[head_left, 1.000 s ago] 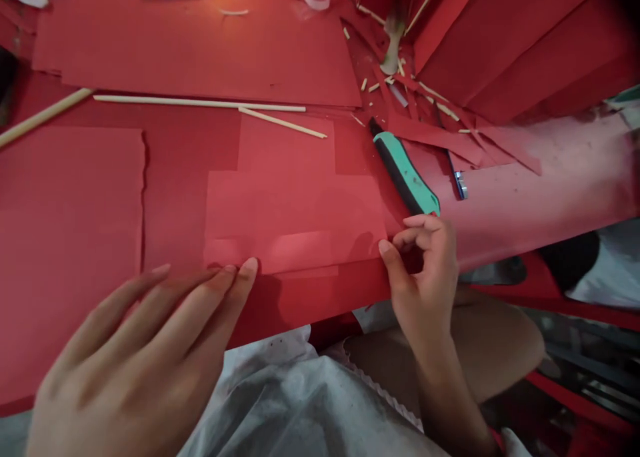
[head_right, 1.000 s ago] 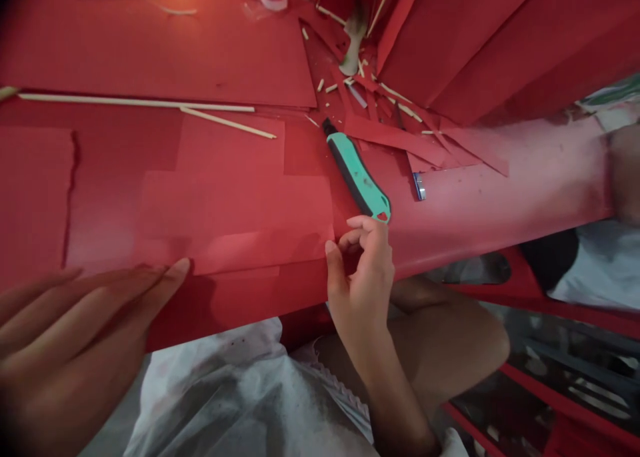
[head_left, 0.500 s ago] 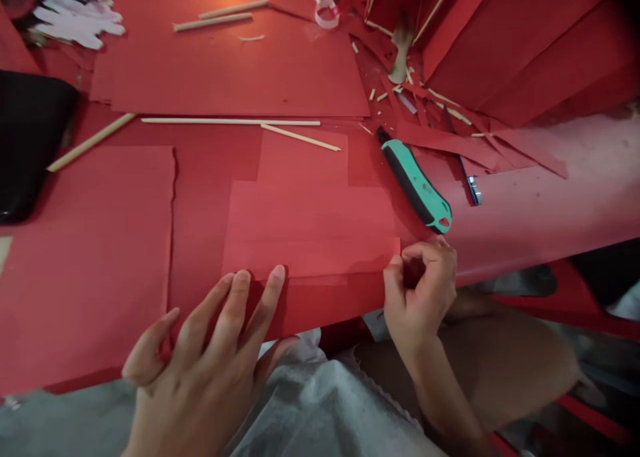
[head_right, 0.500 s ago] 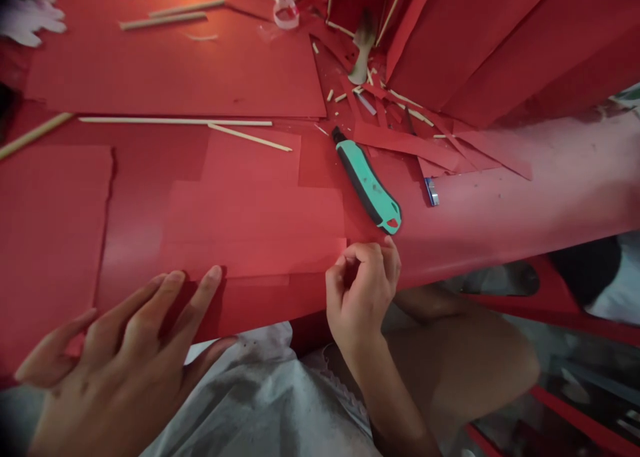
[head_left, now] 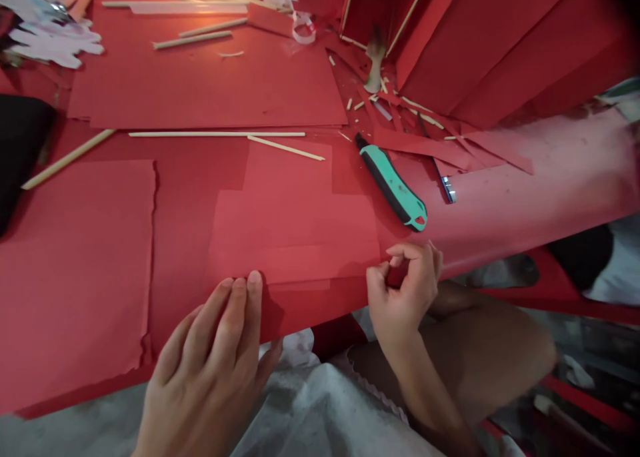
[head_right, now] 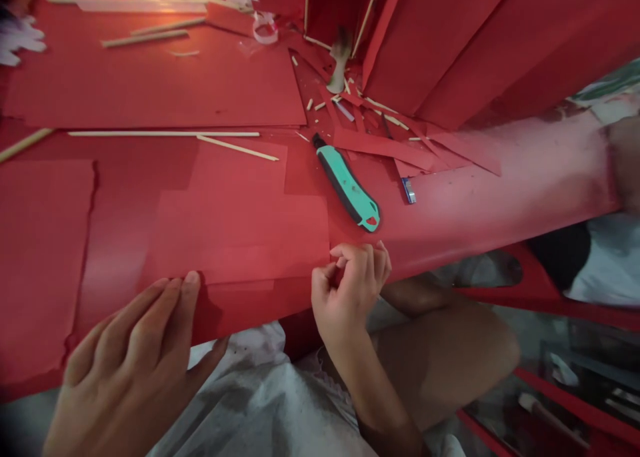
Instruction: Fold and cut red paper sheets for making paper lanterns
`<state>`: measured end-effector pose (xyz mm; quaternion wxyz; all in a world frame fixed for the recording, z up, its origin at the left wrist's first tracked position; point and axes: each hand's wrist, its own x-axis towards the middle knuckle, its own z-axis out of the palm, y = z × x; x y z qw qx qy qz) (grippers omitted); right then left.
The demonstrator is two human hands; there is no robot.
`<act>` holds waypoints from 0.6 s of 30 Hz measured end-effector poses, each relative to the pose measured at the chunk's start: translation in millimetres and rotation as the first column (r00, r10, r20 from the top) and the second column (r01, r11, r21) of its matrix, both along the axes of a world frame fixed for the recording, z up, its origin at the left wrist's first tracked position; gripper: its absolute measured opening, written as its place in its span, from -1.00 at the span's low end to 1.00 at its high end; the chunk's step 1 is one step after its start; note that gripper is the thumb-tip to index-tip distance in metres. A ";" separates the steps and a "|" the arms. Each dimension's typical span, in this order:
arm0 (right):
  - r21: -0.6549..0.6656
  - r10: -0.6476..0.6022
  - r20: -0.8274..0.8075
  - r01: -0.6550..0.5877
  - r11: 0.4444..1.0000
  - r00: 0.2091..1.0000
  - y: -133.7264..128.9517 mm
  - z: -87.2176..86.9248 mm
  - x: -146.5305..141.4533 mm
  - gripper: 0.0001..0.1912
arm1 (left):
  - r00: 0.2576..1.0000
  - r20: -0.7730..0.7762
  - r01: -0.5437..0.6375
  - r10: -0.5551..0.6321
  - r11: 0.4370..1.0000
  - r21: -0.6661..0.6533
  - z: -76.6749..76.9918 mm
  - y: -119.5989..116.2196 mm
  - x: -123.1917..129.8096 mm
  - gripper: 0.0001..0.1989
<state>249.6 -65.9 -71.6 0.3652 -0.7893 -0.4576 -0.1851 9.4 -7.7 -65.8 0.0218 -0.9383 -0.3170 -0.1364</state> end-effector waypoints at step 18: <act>-0.574 0.502 -0.100 -0.461 0.676 0.859 -14.7 21.5 -68.8 -0.30 | 0.998 -0.059 -0.001 0.003 0.999 0.038 6.0 3.0 -0.2 -0.29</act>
